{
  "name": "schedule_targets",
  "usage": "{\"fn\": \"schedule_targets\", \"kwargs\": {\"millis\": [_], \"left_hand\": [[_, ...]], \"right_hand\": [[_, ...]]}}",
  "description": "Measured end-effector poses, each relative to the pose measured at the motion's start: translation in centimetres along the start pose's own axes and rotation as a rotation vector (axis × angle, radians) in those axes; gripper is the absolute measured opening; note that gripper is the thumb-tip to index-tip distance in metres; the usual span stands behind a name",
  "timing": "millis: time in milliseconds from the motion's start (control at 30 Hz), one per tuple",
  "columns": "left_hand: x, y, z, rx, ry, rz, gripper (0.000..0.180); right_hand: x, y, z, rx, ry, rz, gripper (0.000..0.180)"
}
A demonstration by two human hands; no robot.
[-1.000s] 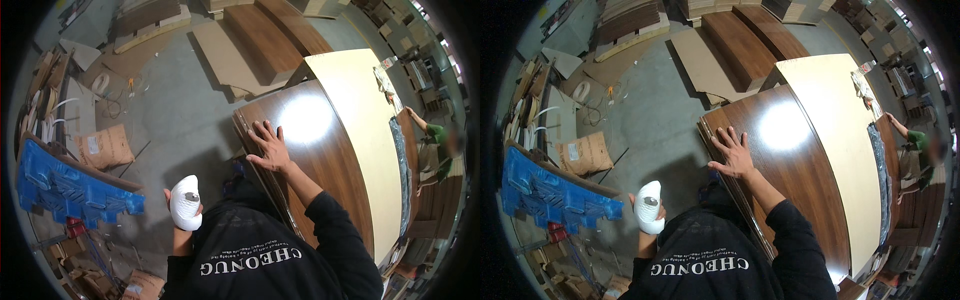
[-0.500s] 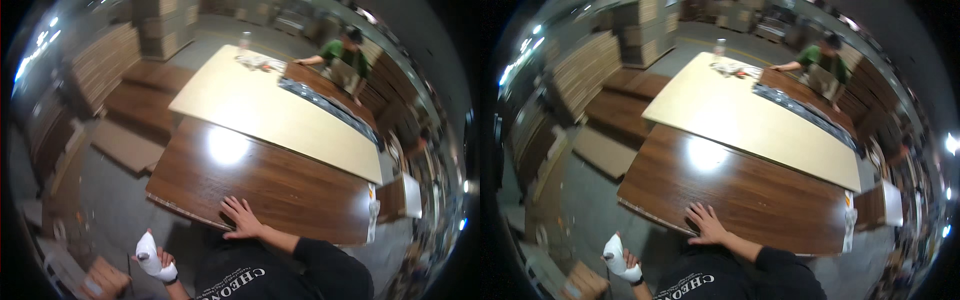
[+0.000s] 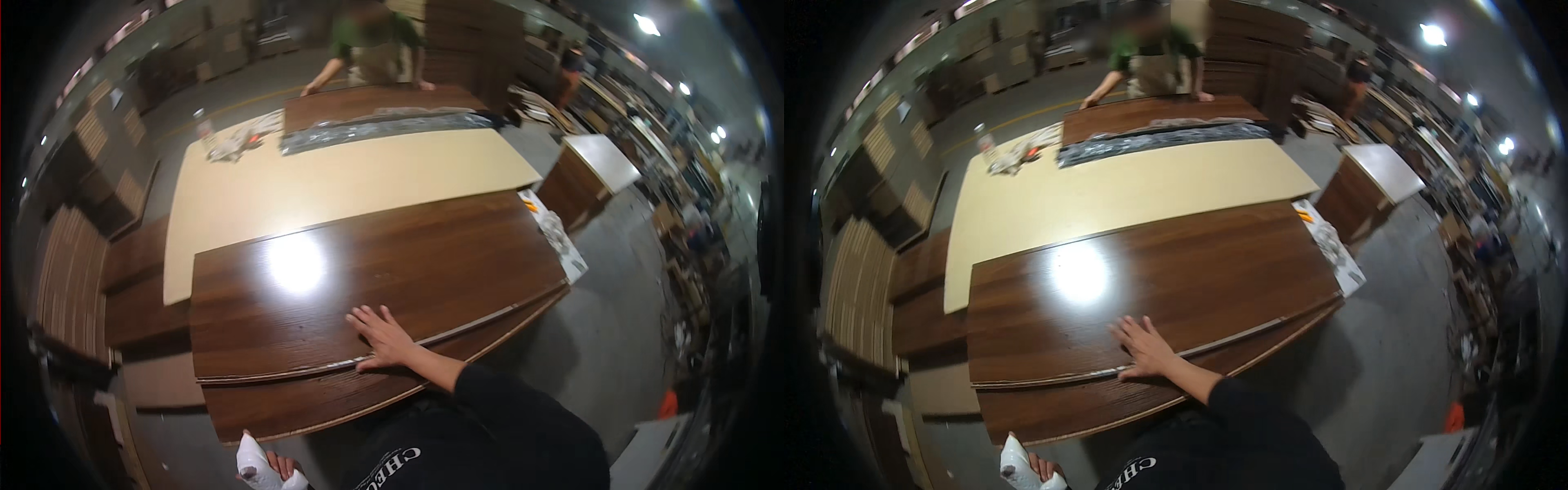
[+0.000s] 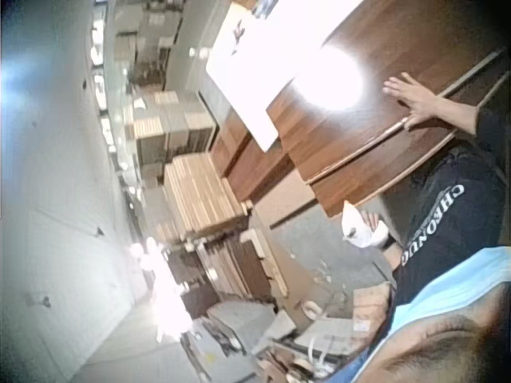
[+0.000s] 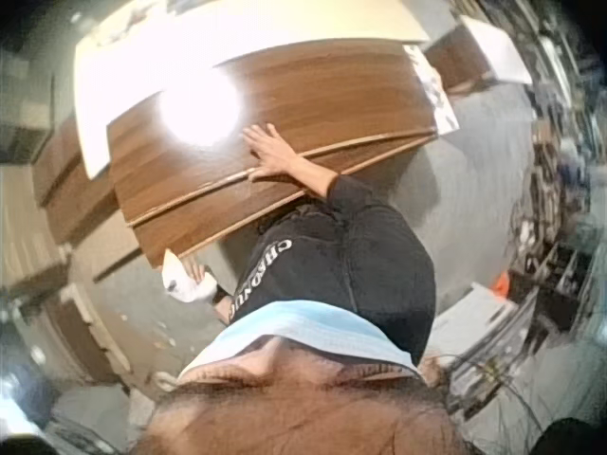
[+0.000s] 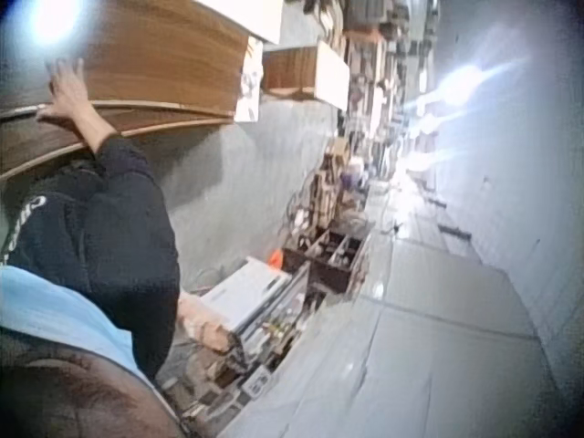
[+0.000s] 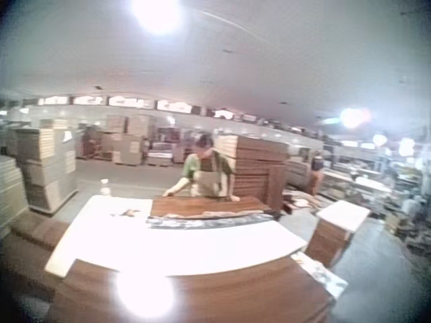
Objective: The recorder handles and inspects wood furniture panels, using foam padding to protect the corners and edges.
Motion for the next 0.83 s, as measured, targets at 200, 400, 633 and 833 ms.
{"fn": "schedule_targets", "kwargs": {"millis": [200,400,633,833], "left_hand": [[3.1,-6.8,3.7,0.080,-0.151,0.263,0.091],[10.2,-14.9,-10.2,0.331,-0.142,0.443,0.100],[20.4,-19.1,-11.0,0.112,0.166,0.507,0.106],[25.4,-21.5,-4.5,0.236,0.309,0.548,0.117]], "right_hand": [[-4.5,-3.3,1.7,0.094,-0.016,-0.064,0.108],[-11.6,5.1,6.6,-0.120,0.095,-0.342,0.086],[-20.8,19.0,15.4,-0.527,0.088,-0.733,0.074],[-29.4,25.0,17.0,-0.732,-0.336,-0.947,0.064]]}}
Point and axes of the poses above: each hand's wrist, its own y-axis away from the middle knuckle, its own z-axis out of the back of the hand, x = y × z, the point moved 4 cm from there along -y, towards the middle knuckle, and after that the axes turned 5 degrees about -y, right-handed, at the moved point
